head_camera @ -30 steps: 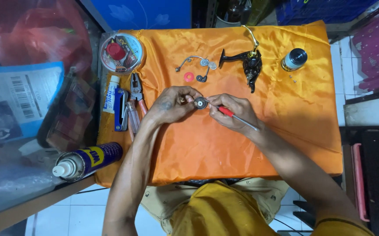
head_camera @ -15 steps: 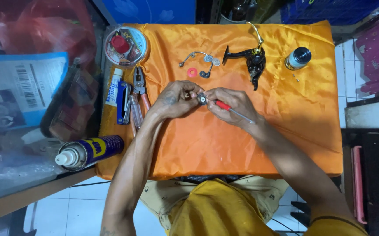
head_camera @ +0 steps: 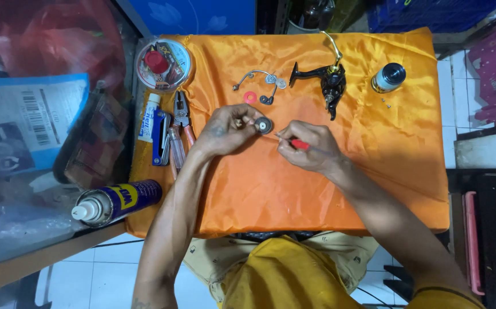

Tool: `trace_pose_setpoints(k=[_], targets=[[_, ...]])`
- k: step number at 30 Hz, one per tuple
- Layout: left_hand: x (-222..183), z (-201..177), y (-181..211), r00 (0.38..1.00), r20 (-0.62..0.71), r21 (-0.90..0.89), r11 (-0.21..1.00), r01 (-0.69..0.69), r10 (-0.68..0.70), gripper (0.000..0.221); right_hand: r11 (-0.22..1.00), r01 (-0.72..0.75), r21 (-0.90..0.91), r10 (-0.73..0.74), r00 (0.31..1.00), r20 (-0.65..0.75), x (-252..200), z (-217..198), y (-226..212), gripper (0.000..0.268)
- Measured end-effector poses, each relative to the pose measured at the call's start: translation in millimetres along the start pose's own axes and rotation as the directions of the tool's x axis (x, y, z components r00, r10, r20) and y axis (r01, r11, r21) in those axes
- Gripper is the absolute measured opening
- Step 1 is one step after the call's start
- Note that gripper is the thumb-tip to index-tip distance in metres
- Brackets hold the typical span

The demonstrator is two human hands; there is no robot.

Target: Disassembling, cleaning, and reassembling a fishing reel using a screwdriver, pliers, and lubricant.

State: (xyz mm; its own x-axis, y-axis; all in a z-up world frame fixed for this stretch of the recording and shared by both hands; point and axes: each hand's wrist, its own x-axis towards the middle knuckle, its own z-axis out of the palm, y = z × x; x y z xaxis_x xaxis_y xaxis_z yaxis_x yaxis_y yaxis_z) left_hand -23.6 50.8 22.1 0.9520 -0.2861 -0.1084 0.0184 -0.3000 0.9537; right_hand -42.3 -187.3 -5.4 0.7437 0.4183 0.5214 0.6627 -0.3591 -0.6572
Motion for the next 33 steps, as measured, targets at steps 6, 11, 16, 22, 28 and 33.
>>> trace_pose_setpoints(k=[6,11,16,22,28,33], targets=[[14.2,-7.8,-9.8,0.988,-0.147,-0.350,0.931,-0.104,0.055,0.025,0.982,-0.060,0.177,0.096,0.974,-0.204,24.7,-6.8,-12.8,0.007],[5.9,-11.5,7.6,0.977,-0.209,-0.404,0.905,-0.129,0.046,0.020,0.964,-0.074,0.256,0.125,0.974,-0.191,26.2,-2.8,-17.3,0.002],[5.8,-11.3,1.4,0.965,-0.260,-0.402,0.908,-0.116,0.008,0.019,0.912,-0.053,0.407,0.139,0.973,-0.184,15.3,3.7,6.3,0.011],[2.3,-10.4,3.8,0.964,-0.263,-0.400,0.906,-0.140,0.032,0.016,0.788,-0.290,0.543,0.349,0.937,-0.007,8.0,-1.6,11.9,0.031],[3.1,-10.3,2.8,0.963,-0.266,-0.351,0.927,-0.132,0.037,0.017,0.881,-0.204,0.427,0.266,0.960,-0.091,8.7,-8.2,9.2,0.040],[1.1,-8.6,9.4,0.969,-0.243,-0.249,0.964,-0.095,0.032,0.016,0.901,-0.263,0.344,0.302,0.951,-0.062,15.3,-11.5,-2.4,0.034]])
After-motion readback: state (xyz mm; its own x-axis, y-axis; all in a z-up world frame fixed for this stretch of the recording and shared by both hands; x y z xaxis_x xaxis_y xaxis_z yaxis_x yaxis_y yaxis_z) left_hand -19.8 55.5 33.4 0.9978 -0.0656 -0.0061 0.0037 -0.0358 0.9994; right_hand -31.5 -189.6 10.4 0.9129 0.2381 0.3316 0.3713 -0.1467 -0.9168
